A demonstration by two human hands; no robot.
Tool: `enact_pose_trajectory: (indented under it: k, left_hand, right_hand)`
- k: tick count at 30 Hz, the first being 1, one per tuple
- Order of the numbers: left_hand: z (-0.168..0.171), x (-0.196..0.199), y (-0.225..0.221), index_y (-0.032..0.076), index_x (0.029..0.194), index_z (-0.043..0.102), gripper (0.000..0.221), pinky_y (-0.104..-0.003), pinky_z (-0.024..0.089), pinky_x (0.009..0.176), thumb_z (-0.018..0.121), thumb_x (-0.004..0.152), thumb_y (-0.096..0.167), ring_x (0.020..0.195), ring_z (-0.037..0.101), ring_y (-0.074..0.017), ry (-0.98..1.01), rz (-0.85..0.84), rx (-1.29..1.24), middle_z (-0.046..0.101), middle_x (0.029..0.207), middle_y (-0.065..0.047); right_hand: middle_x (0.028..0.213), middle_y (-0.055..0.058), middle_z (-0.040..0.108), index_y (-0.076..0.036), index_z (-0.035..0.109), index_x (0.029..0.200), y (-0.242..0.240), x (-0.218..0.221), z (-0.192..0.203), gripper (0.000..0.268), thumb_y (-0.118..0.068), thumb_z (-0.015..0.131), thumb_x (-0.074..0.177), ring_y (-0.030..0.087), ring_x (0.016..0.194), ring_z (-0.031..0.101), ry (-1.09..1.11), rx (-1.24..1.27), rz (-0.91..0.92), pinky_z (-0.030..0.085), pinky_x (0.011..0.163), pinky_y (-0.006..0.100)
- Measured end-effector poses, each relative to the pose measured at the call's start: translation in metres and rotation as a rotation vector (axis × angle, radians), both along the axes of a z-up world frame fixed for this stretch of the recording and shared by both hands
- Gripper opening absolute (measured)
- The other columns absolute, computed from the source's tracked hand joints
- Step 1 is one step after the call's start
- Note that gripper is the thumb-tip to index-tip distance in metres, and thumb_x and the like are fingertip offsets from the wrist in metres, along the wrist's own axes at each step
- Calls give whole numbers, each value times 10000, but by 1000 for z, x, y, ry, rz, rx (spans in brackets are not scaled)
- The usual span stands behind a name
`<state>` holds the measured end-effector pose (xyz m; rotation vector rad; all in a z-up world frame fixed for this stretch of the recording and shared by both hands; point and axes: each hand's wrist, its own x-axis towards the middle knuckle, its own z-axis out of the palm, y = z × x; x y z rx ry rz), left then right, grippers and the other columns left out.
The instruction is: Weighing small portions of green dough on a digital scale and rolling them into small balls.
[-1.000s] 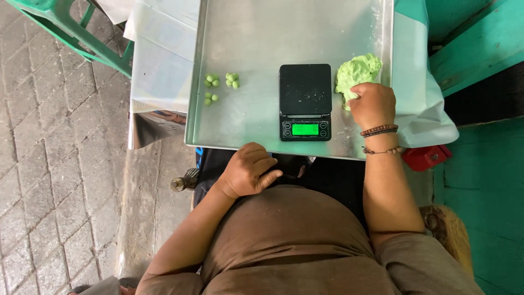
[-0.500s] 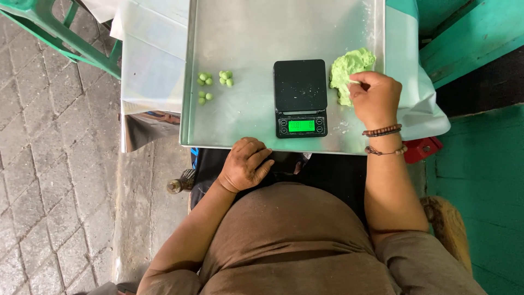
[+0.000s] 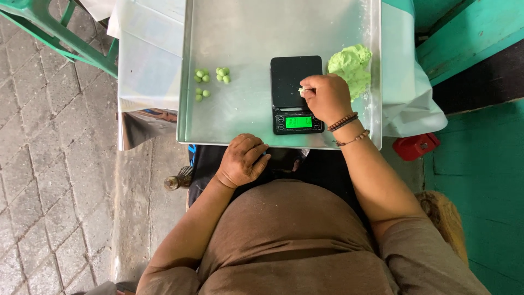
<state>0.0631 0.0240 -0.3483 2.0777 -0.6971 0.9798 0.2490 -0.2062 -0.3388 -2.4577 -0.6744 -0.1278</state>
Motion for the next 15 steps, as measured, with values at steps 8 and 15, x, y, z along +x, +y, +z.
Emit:
enact_pose_trajectory:
  k: [8, 15]
  left_hand:
    - [-4, 2, 2, 0, 946, 742, 161, -452, 574, 744, 747, 878, 146, 752, 671, -355, -11, 3, 34, 656, 876, -166]
    - [-9, 5, 4, 2, 952, 744, 169, -445, 577, 762, 759, 878, 153, 749, 678, -355, -66, -12, 19, 661, 876, -169]
  right_hand:
    - [921, 108, 750, -110, 818, 915, -2, -5, 8, 116, -28, 752, 867, 365, 914, 683, -125, -43, 79, 598, 828, 454]
    - [954, 39, 762, -160, 821, 1099, -32, -5, 4, 232, -25, 723, 939, 273, 957, 691, -83, 158, -108, 572, 887, 372]
